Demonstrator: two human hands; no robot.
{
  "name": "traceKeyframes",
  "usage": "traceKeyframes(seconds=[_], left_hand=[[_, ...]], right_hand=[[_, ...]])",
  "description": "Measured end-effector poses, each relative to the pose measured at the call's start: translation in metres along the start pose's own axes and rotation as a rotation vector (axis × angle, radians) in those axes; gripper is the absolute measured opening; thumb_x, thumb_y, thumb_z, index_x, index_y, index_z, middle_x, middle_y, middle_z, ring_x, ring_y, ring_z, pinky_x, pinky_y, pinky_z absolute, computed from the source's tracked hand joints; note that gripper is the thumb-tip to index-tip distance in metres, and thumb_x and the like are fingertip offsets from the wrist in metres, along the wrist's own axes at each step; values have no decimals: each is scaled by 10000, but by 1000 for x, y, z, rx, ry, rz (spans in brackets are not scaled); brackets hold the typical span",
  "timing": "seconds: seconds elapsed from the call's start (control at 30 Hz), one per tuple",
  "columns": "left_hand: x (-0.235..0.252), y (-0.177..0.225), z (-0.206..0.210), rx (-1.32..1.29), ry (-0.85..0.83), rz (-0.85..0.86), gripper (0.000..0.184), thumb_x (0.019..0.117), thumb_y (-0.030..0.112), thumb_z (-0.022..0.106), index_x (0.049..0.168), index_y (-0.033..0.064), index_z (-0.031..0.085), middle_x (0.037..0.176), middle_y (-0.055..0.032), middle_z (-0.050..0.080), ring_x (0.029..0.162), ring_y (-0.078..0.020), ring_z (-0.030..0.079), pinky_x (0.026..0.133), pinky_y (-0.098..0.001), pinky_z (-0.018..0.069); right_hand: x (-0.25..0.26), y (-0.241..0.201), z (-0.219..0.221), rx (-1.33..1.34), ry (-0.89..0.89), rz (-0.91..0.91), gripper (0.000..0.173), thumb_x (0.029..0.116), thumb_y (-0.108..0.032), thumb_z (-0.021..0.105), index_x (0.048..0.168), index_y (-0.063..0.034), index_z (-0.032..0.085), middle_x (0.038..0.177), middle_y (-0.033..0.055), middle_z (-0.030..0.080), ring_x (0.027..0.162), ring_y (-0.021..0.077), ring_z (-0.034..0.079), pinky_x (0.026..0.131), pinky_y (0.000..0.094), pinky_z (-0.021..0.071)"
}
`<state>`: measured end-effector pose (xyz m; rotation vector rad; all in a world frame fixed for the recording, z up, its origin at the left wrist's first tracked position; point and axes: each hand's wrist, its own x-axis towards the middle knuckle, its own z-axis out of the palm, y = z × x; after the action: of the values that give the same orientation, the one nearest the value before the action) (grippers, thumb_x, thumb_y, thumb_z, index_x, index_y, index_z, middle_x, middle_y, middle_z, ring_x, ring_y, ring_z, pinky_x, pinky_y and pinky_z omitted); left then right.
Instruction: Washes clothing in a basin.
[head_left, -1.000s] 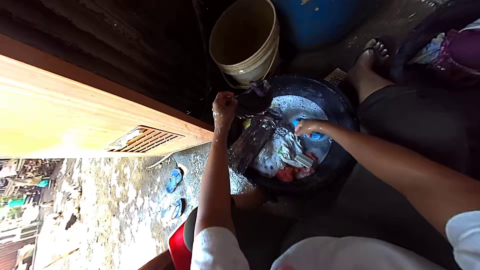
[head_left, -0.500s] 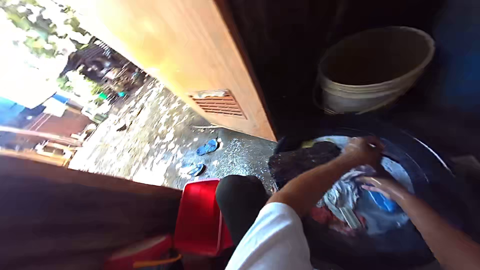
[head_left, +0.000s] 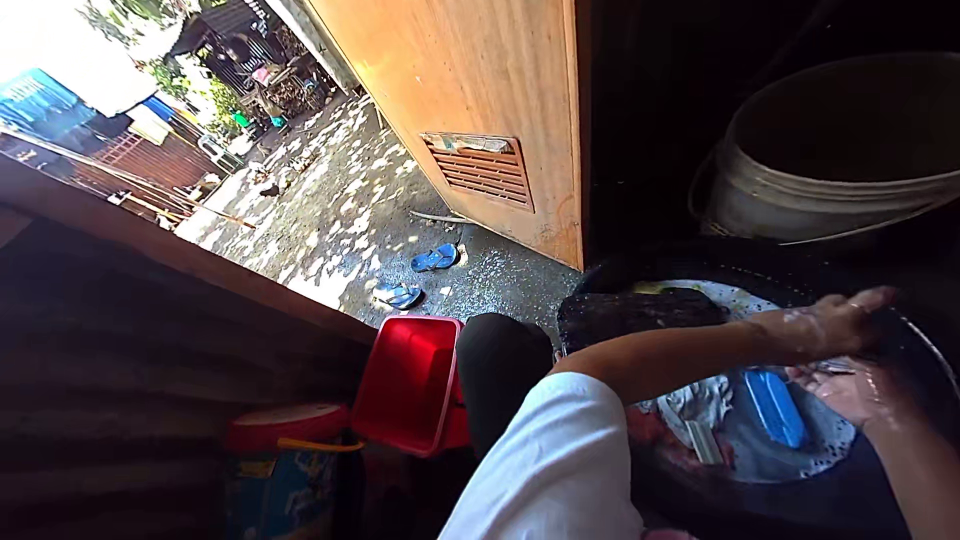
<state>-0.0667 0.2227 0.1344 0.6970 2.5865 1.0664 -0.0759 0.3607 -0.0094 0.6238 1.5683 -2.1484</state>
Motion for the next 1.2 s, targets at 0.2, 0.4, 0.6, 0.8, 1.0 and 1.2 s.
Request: traceKeyframes(seconds=[0.2, 0.4, 0.6, 0.8, 1.0, 1.2], left_hand=[[2, -8, -20, 448, -151, 6, 367, 1050, 61, 466, 1378, -53, 585, 1526, -187, 505, 1376, -346, 519, 1106, -439, 440], [-6, -23, -44, 614, -56, 16, 306, 1051, 127, 514, 1260, -6, 694, 1474, -143, 571, 1428, -299, 466, 1185, -427, 334], [-11, -13, -20, 312, -63, -86, 376, 1088, 119, 454, 1419, -24, 559, 1343, -272, 626, 1340, -409, 542, 1126, -463, 423], [2, -6, -21, 177, -101, -5, 354, 1011, 232, 629, 1254, -21, 675, 1194, -205, 705, 1199, -335, 631, 1061, -494, 441], [-11, 10, -68, 26, 56, -17, 205, 996, 92, 650, 1106, -72, 704, 1022, -214, 726, 1004, -308, 695, 915, -475, 542], [-32, 32, -130, -39, 201, 170, 169, 952, 33, 677, 1029, -116, 701, 980, -203, 727, 925, -213, 694, 886, -364, 550]], right_hand=[[-5, -5, 0, -360, -160, 113, 357, 1133, -276, 283, 1324, -61, 496, 1060, 109, 678, 870, 184, 709, 727, 317, 583], [-8, -1, 9, -925, -34, -23, 493, 1126, -254, 380, 1469, 96, 435, 1455, 371, 471, 1313, 517, 504, 1037, 671, 412], [5, -6, -17, -1232, -72, -299, 443, 1071, -99, 505, 1441, 140, 464, 1492, 409, 417, 1449, 543, 345, 1195, 663, 222], [-7, -16, -16, -834, -159, -830, 536, 914, -177, 627, 1331, 148, 537, 1357, 355, 554, 1309, 408, 534, 1149, 494, 379], [-23, -28, 6, -562, -230, -765, 356, 942, -99, 583, 1204, 143, 574, 1084, 163, 644, 968, 29, 609, 908, 227, 512], [-58, -63, 30, -357, -183, -484, 252, 1040, -89, 563, 1273, 4, 546, 1002, 34, 596, 811, 20, 568, 763, 238, 525]])
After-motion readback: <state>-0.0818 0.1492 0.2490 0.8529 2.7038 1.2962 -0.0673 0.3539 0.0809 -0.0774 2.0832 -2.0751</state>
